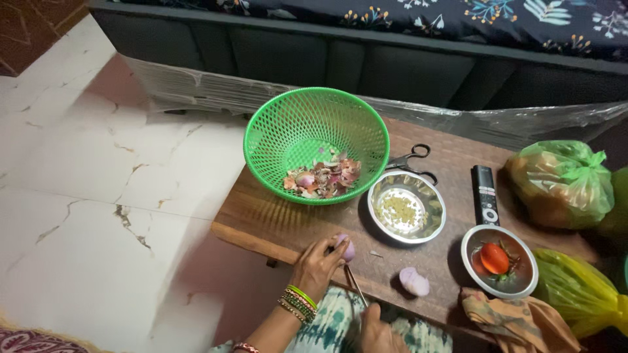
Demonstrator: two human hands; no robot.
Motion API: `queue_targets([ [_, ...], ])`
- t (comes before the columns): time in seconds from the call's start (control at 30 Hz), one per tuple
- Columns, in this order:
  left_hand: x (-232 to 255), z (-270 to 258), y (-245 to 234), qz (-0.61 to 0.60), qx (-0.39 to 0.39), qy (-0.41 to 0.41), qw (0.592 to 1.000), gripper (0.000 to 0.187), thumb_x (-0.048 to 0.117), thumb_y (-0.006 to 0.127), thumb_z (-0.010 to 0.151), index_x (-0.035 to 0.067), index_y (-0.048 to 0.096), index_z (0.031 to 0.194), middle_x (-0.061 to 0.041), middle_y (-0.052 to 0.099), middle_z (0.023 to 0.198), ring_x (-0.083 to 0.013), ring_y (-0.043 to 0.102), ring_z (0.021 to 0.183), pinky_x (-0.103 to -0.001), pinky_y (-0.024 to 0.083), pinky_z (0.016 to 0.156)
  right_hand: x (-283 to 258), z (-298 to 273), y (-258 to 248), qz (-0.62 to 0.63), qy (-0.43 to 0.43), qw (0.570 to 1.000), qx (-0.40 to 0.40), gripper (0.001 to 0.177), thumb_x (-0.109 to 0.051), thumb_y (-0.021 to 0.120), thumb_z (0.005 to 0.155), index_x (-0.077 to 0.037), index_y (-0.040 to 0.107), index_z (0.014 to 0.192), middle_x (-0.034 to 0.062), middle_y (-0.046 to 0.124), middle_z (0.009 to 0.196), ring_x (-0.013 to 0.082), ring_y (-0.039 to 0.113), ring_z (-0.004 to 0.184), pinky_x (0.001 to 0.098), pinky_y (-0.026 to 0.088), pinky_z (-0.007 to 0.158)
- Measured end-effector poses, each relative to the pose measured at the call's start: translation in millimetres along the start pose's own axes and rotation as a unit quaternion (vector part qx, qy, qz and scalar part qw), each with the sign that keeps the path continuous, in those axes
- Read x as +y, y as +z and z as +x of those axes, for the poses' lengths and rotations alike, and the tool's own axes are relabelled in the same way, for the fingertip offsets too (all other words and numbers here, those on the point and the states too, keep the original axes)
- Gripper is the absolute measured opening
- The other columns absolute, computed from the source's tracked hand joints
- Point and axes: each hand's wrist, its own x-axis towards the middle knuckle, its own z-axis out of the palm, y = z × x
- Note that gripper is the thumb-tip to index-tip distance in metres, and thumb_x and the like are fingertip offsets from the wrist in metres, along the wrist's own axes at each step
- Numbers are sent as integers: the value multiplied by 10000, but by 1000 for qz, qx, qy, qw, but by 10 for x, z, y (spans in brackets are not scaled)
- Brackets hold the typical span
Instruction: The person chops red onions on a wooden cutting board using a knife and transfers the pieces into a metal bowl. They then pick up a tomato and begin slicing it into the same bowl.
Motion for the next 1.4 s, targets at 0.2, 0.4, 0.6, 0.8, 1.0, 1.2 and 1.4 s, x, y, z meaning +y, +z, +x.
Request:
queue_targets([
  [0.2, -38, 1, -13, -108, -29, -138, 984, 539, 188, 824, 788, 103, 648, 1290, -116, 704, 1078, -304, 702, 890, -412, 581, 783, -303, -19, -276, 6, 32, 998, 58, 298, -477, 413, 1012, -234, 516, 1151, 230, 745, 980, 457, 702, 993, 618, 515, 869],
  [0.4, -112, -48, 40, -129, 21, -84, 988, 255, 133, 813, 795, 60, 726, 1023, -105, 736, 1052, -300, 726, 935, -399, 587, 799, -691, -78, -367, 41, -30, 984, 173, 144, -295, 440, 944, -228, 537, 1026, 230, 743, 920, 469, 712, 931, 644, 519, 820],
  [0.6, -215, -59, 102, -137, 21, -83, 987, 238, 103, 815, 783, 42, 713, 989, -109, 742, 1017, -298, 729, 927, -396, 589, 795, -766, 30, -54, -34, 92, 978, 185, 198, -357, 397, 1001, -317, 551, 1119, 183, 755, 875, 392, 753, 850, 543, 591, 832],
  [0.8, -260, -77, 177, -132, 31, -77, 988, 294, 75, 810, 752, 27, 734, 1032, -128, 744, 1088, -285, 741, 972, -370, 613, 829, -705, 181, -34, -46, 54, 987, 144, 171, -361, 413, 989, -278, 518, 1094, 157, 758, 888, 372, 761, 828, 542, 596, 776],
  [1.0, -239, -82, 153, -125, 10, -92, 988, 269, 89, 807, 782, 20, 746, 1034, -127, 746, 1091, -284, 734, 991, -382, 608, 847, -631, 172, 5, -46, 13, 985, 163, 161, -349, 428, 974, -246, 492, 1080, 145, 758, 903, 368, 764, 812, 544, 597, 737],
  [1.2, -260, -69, 114, -125, 43, -29, 991, 221, 86, 805, 795, 21, 745, 998, -119, 746, 1085, -288, 732, 1020, -392, 598, 859, -729, 234, -92, -61, 36, 994, 87, 142, -314, 425, 1015, -204, 477, 1087, 176, 769, 934, 363, 757, 881, 550, 580, 790],
  [1.4, -285, -72, 127, -155, 39, -39, 986, 206, 90, 801, 807, 19, 741, 991, -117, 760, 1060, -282, 741, 1017, -378, 601, 853, -737, 229, -158, -33, -39, 984, 170, 175, -325, 491, 983, -152, 521, 979, 168, 741, 860, 381, 744, 793, 525, 581, 659],
])
